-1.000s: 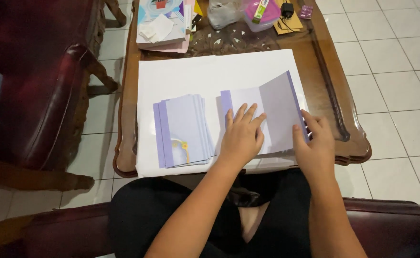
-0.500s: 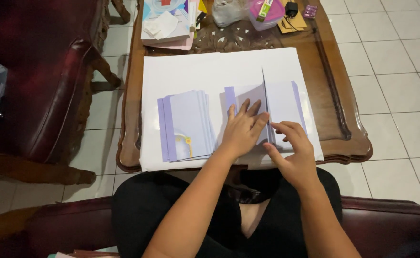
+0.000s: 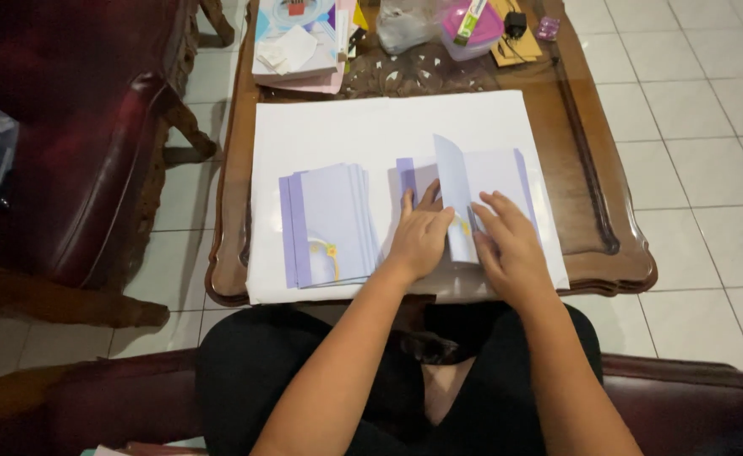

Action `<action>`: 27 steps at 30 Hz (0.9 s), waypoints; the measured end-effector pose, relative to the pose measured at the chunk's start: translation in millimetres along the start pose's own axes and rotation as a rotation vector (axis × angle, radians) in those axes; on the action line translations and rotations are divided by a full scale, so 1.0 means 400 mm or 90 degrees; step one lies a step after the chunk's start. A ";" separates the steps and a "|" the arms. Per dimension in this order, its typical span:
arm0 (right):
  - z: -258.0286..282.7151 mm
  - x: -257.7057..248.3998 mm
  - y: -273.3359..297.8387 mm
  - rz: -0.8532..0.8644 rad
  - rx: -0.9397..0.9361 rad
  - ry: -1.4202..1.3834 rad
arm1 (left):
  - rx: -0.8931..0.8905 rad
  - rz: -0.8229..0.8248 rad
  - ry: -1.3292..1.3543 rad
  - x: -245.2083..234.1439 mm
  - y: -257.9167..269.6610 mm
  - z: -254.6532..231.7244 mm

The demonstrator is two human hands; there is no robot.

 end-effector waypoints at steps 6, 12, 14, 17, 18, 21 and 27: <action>-0.004 0.013 -0.005 0.232 0.117 0.106 | 0.007 -0.109 0.145 0.003 0.013 0.041; -0.025 0.037 0.003 0.231 0.104 0.149 | 0.061 -0.222 -0.029 0.017 0.019 0.029; -0.027 0.037 0.009 0.236 0.105 0.135 | 0.036 -0.183 -0.137 0.026 0.016 0.004; -0.043 0.040 0.000 0.266 0.122 0.131 | 0.004 -0.131 -0.304 0.059 0.013 -0.008; -0.051 0.041 -0.003 0.295 0.139 0.139 | -0.007 -0.120 -0.363 0.074 0.013 -0.009; -0.049 0.042 -0.039 0.322 0.153 0.157 | -0.015 -0.103 -0.377 0.074 0.014 -0.008; -0.068 0.071 -0.112 0.307 0.170 0.167 | -0.046 -0.053 -0.367 0.057 0.008 -0.016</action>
Point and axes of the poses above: each hand's wrist, its own y-axis away from the middle knuckle, its own x-axis out of the palm, z = x × y, the point moved 1 cm from there along -y, towards the middle knuckle, and after that the axes turned 3 degrees about z, right-handed, at the moved point
